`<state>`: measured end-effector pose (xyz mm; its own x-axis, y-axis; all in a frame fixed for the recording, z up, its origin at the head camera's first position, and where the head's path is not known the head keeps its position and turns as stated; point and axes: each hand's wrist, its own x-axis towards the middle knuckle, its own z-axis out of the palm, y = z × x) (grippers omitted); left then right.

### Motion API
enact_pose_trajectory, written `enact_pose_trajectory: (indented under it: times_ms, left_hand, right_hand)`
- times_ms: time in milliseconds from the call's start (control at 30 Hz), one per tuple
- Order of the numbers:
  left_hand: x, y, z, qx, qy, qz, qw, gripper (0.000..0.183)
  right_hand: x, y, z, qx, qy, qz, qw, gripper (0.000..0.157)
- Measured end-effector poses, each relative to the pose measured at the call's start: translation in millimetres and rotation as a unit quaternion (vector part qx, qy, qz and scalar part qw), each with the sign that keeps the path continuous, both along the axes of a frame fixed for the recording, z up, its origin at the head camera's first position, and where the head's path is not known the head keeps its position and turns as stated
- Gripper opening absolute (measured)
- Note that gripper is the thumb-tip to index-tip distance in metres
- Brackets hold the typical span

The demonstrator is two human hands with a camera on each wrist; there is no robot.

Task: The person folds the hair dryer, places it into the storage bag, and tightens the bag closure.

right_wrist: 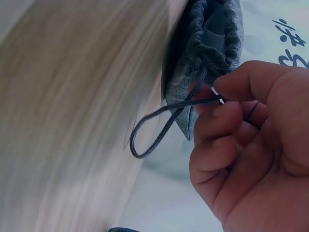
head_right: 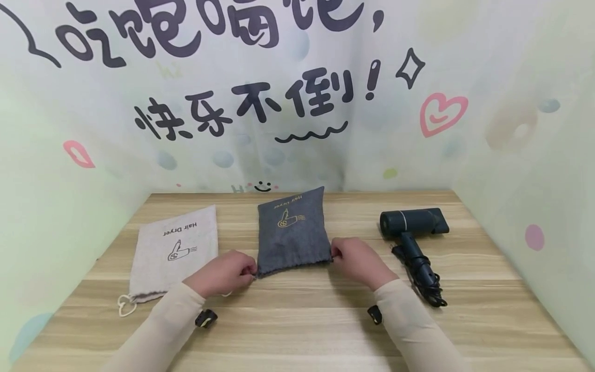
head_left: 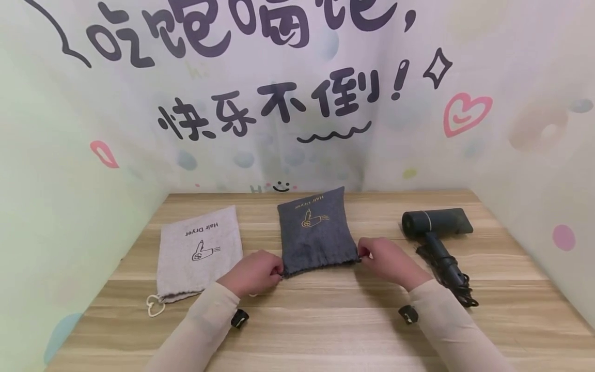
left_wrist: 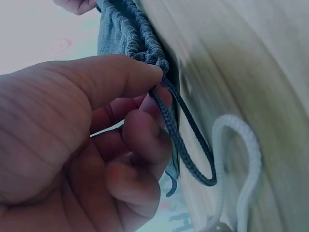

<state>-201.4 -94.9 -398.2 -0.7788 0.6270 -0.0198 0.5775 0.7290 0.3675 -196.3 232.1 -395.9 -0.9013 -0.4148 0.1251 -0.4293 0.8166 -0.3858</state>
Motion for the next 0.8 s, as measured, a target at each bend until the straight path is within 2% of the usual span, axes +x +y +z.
enact_pose_trajectory:
  times_ms: [200, 333, 433, 600, 700, 800]
  left_hand:
    - [2.6, -3.6, 3.1, 0.020, -0.006, 0.004, 0.9998, 0.011]
    - [1.3, -1.1, 0.3, 0.024, -0.019, 0.003, 0.9995, 0.005]
    - [-0.7, 2.6, -4.3, 0.014, -0.015, 0.003, 0.9998, 0.014]
    - [-1.8, 5.5, -7.8, -0.001, 0.013, -0.001, 0.9999, 0.022]
    - [-0.6, 3.9, -4.9, 0.013, 0.019, 0.006, 0.9997, 0.023]
    - [-0.3, 1.3, -1.0, 0.038, 0.008, 0.009, 0.9992, 0.021]
  right_hand:
    - [1.3, 4.2, 0.8, -0.014, -0.016, 0.000, 1.000, 0.013]
    - [2.6, 7.2, 0.7, -0.003, -0.034, 0.009, 0.999, 0.011]
    - [3.3, 8.1, 1.0, 0.007, -0.047, 0.014, 0.999, 0.010]
    - [4.4, 9.5, 2.1, 0.010, -0.061, 0.014, 0.998, 0.008]
    - [5.1, 11.8, 3.2, 0.013, -0.063, 0.013, 0.998, 0.009]
    - [6.0, 14.6, 4.9, 0.013, -0.069, 0.013, 0.997, 0.011]
